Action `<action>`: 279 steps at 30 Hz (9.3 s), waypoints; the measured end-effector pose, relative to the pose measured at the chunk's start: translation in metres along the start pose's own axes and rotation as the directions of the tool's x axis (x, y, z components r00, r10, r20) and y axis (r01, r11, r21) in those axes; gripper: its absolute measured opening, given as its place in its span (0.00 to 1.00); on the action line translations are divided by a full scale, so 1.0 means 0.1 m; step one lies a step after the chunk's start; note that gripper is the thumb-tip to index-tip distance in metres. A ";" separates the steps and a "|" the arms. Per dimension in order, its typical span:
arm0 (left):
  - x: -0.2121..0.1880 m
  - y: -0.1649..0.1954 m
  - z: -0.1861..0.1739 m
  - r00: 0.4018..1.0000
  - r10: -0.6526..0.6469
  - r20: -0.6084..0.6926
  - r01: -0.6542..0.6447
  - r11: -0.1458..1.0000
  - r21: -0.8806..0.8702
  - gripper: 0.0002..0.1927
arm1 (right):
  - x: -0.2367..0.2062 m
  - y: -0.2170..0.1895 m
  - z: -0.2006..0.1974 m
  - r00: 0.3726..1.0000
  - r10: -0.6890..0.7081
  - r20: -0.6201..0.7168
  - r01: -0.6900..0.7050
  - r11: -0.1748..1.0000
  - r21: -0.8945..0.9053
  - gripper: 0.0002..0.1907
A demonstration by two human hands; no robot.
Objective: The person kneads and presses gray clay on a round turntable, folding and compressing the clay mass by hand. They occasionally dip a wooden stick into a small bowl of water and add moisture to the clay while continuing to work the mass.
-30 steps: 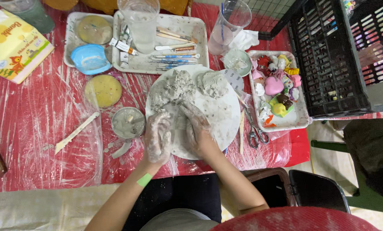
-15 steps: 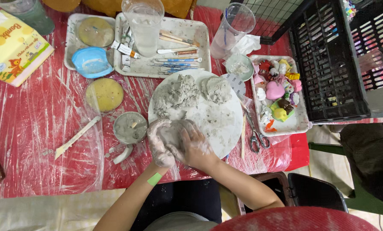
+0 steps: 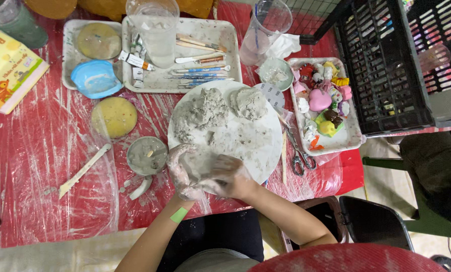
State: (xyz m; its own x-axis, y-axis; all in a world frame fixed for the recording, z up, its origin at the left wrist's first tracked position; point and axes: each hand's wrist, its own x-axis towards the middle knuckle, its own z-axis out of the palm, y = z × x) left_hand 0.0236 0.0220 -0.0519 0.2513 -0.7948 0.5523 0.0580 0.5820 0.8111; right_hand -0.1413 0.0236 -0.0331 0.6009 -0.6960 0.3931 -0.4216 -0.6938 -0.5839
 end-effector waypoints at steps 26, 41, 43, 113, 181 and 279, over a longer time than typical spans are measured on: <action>0.95 0.41 0.03 0.923 0.101 0.371 -0.361 0.559 0.746 0.14 | -0.14 -0.08 -0.40 0.818 0.272 -0.507 -0.300 0.953 0.027 0.27; 1.59 -0.05 0.66 0.886 0.047 0.461 -0.340 0.743 0.576 0.38 | -0.52 0.10 -0.09 0.783 0.444 -0.437 0.166 0.528 0.833 0.25; 1.60 -0.19 0.67 0.849 -0.114 0.517 -0.193 0.843 0.502 0.24 | -0.62 0.21 -0.06 0.717 0.520 -0.465 0.151 0.535 0.831 0.26; 0.26 0.06 1.10 0.466 -0.335 0.819 -0.338 0.787 0.515 0.23 | -0.39 0.36 -0.18 0.050 0.682 -0.730 0.358 0.670 0.650 0.09; 0.61 0.18 0.71 0.782 -0.484 0.393 0.495 0.865 0.080 0.15 | -0.26 -0.14 -0.58 0.876 0.281 -0.391 -0.271 0.959 0.082 0.26; 0.27 0.12 0.81 0.601 -0.567 0.563 0.799 0.443 -0.407 0.44 | 0.36 -0.02 -0.21 0.821 0.428 -0.377 -0.012 0.673 0.739 0.37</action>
State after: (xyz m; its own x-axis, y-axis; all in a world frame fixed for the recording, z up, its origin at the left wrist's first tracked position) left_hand -0.0472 -0.0066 -0.0122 -0.4257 -0.9046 -0.0201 0.6193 -0.3075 0.7224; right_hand -0.1327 -0.0039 -0.0027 0.0571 -0.9384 0.3408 0.2111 -0.3223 -0.9228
